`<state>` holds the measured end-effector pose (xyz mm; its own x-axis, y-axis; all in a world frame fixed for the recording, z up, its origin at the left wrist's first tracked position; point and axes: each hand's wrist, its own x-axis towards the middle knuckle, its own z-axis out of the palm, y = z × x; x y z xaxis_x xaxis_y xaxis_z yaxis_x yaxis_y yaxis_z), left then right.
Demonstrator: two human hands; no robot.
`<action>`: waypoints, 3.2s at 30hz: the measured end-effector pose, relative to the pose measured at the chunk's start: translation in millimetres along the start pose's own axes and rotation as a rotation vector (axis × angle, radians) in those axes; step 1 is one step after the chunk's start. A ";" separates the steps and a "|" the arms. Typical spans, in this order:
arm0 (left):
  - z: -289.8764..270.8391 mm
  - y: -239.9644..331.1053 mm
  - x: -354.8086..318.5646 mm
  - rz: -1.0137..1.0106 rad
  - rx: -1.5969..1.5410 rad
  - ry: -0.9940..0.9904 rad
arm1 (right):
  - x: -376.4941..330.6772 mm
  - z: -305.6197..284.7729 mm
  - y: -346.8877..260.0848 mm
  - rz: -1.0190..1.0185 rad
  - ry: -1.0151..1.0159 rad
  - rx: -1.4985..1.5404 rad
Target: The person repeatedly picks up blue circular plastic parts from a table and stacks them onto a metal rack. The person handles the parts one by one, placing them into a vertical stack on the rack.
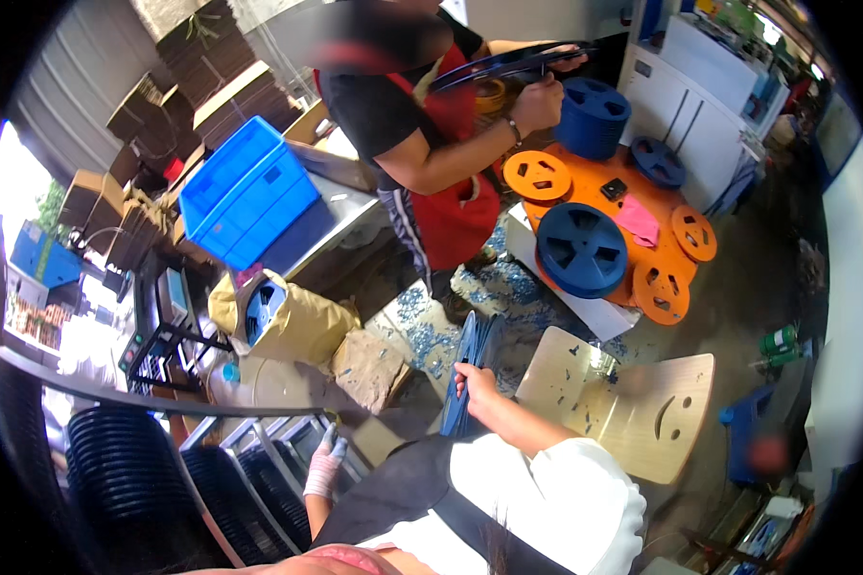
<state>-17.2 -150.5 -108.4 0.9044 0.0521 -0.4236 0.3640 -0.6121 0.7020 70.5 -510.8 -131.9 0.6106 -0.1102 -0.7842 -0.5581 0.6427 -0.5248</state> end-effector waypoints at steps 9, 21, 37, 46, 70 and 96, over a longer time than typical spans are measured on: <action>7.1 29.7 19.9 0.081 0.244 -0.182 | -27.8 -33.7 -1.9 -0.084 0.044 0.081; -4.5 69.4 19.6 0.160 0.314 -0.190 | -31.5 -55.5 9.5 -0.150 0.169 0.269; 4.2 57.1 13.9 0.159 0.301 -0.220 | -32.8 -45.5 7.6 -0.089 0.091 0.252; 14.6 72.3 12.1 0.180 0.364 -0.228 | -41.9 -57.8 4.4 -0.137 0.105 0.265; 36.1 87.0 33.1 0.308 0.316 -0.336 | -60.8 -83.6 -19.0 -0.325 0.184 0.361; 51.5 99.1 59.3 0.447 0.387 -0.459 | -98.7 -113.7 -0.6 -0.305 0.243 0.700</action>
<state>61.1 -248.7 -93.4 0.7331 -0.5492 -0.4012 -0.1972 -0.7362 0.6474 -53.3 -586.5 -91.8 0.4953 -0.4674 -0.7322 0.1445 0.8755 -0.4612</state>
